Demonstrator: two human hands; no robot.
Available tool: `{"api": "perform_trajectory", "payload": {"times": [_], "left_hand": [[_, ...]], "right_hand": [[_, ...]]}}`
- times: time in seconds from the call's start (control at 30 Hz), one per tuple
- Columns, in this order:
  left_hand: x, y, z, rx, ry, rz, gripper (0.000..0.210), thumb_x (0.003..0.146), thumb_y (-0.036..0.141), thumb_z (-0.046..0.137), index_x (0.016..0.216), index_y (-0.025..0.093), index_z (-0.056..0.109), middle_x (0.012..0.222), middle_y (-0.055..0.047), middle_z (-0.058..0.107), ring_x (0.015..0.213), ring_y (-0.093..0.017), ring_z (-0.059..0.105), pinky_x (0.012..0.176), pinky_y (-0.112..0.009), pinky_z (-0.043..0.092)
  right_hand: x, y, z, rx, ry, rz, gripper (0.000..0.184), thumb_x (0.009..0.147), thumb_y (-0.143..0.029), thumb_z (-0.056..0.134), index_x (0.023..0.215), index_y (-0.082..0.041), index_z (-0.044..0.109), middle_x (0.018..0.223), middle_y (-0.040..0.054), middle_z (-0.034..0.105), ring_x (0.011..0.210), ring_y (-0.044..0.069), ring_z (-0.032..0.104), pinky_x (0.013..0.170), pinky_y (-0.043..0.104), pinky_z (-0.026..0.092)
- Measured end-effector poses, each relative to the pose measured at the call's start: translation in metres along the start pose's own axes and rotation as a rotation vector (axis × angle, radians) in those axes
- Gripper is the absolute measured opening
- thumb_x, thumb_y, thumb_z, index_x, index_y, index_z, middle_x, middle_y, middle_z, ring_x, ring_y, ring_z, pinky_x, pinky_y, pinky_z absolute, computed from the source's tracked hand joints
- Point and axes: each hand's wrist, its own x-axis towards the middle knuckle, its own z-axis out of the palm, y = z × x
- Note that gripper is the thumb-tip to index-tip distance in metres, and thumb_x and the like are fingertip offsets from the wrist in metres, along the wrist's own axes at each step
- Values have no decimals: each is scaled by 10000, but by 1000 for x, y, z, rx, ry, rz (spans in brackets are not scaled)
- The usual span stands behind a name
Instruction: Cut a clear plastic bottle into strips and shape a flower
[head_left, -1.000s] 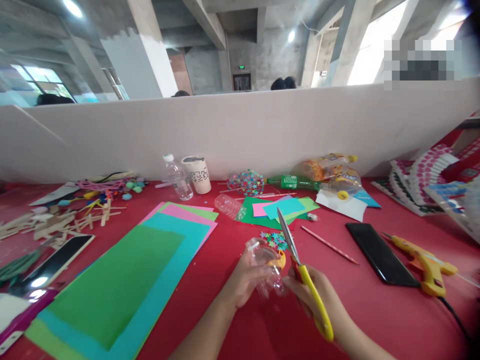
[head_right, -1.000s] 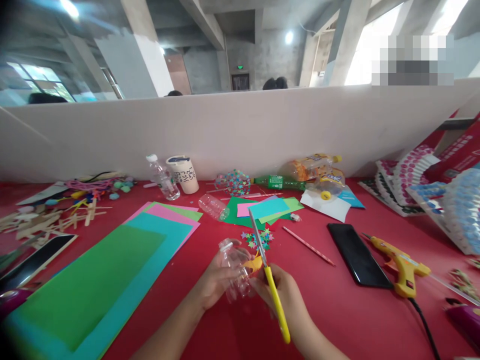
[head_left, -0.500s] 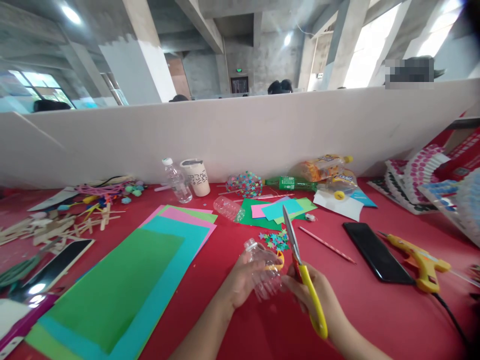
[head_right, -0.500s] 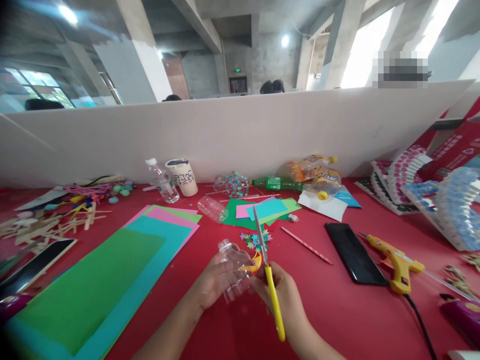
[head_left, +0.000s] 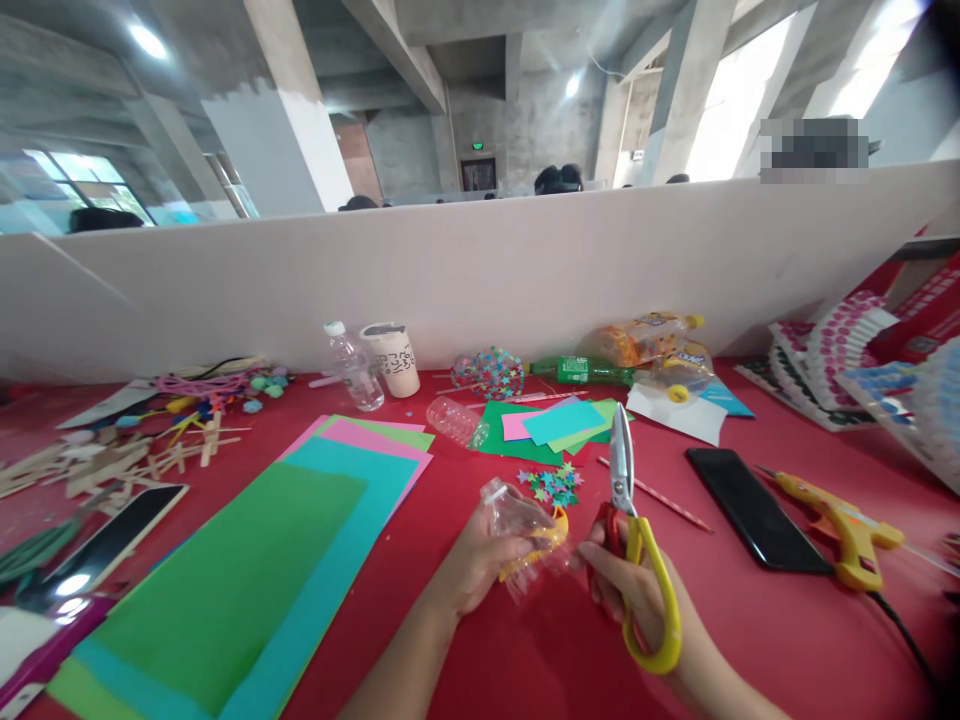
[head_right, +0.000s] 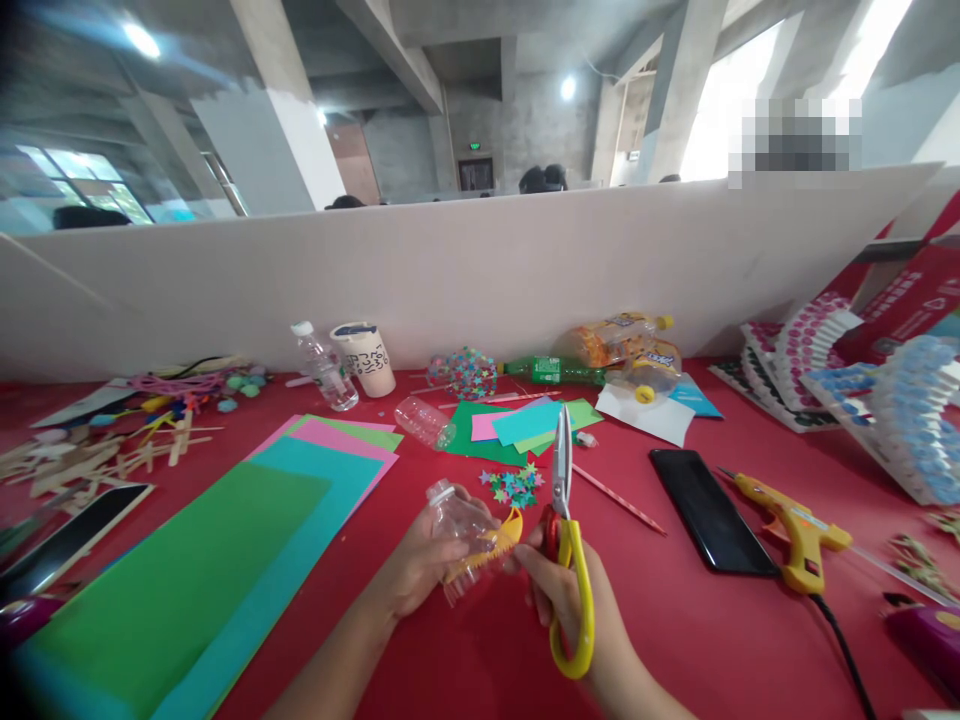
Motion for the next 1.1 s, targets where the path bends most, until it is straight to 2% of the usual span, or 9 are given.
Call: {"api": "perform_trajectory", "payload": {"times": [0.3, 0.37, 0.47, 0.57, 0.7, 0.8, 0.9, 1.0, 1.1], "left_hand": [[-1, 3, 2, 31, 30, 1, 273, 659, 126, 719, 911, 150, 617, 944, -100, 696, 918, -237, 632, 855, -385, 465], [0, 2, 3, 48, 58, 11, 254, 666, 124, 725, 891, 142, 611, 911, -98, 692, 885, -222, 632, 809, -347, 475], [3, -2, 4, 56, 108, 30, 283, 660, 123, 743, 891, 149, 583, 870, -77, 680, 842, -201, 629, 714, -288, 481], [6, -8, 2, 29, 160, 52, 316, 668, 125, 742, 908, 169, 541, 818, -45, 673, 705, -154, 622, 600, -240, 458], [9, -9, -8, -61, 222, 104, 325, 701, 129, 708, 955, 180, 511, 822, -44, 681, 652, -129, 614, 564, -221, 440], [10, -2, -18, -136, 281, 155, 326, 717, 127, 690, 982, 185, 509, 835, -43, 686, 692, -131, 631, 592, -220, 454], [10, 6, -28, -195, 321, 197, 305, 736, 115, 670, 985, 189, 510, 907, -64, 698, 742, -129, 643, 658, -227, 472], [11, 11, -34, -234, 331, 234, 294, 737, 98, 664, 974, 186, 515, 977, -91, 699, 741, -123, 644, 645, -219, 471], [11, 12, -35, -260, 321, 254, 299, 736, 75, 655, 977, 189, 521, 976, -87, 702, 773, -130, 652, 641, -215, 471]], "right_hand": [[-1, 1, 1, -81, -1, -6, 322, 790, -490, 559, 811, -180, 475, 587, -35, 588, 332, 42, 379, 360, 188, 289], [-2, -3, 2, -118, -6, -7, 307, 797, -478, 554, 793, -181, 477, 573, -45, 571, 337, 42, 379, 368, 186, 297], [-5, -9, 4, -193, -41, 2, 283, 809, -447, 549, 744, -180, 487, 456, -88, 461, 338, 46, 369, 396, 180, 314], [-8, -13, 3, -271, -134, 15, 329, 820, -485, 524, 709, -177, 493, 412, -94, 402, 350, 54, 370, 403, 176, 307], [-12, -20, -9, -357, -367, 40, 500, 802, -645, 458, 628, -176, 467, 466, -42, 472, 349, 57, 366, 361, 190, 246], [-16, -30, -21, -420, -534, 8, 473, 741, -632, 576, 680, -168, 512, 591, -24, 519, 488, 82, 443, 453, 193, 321], [-18, -38, -30, -609, -586, -72, 431, 836, -612, 461, 846, -186, 529, 823, 15, 575, 698, 130, 491, 623, 218, 391], [-18, -38, -34, -726, -626, -54, 474, 876, -630, 343, 803, -186, 493, 753, 1, 538, 644, 123, 467, 594, 228, 381], [-18, -33, -32, -715, -626, -1, 495, 859, -648, 367, 736, -182, 481, 678, -12, 523, 590, 111, 461, 548, 223, 358]]}}
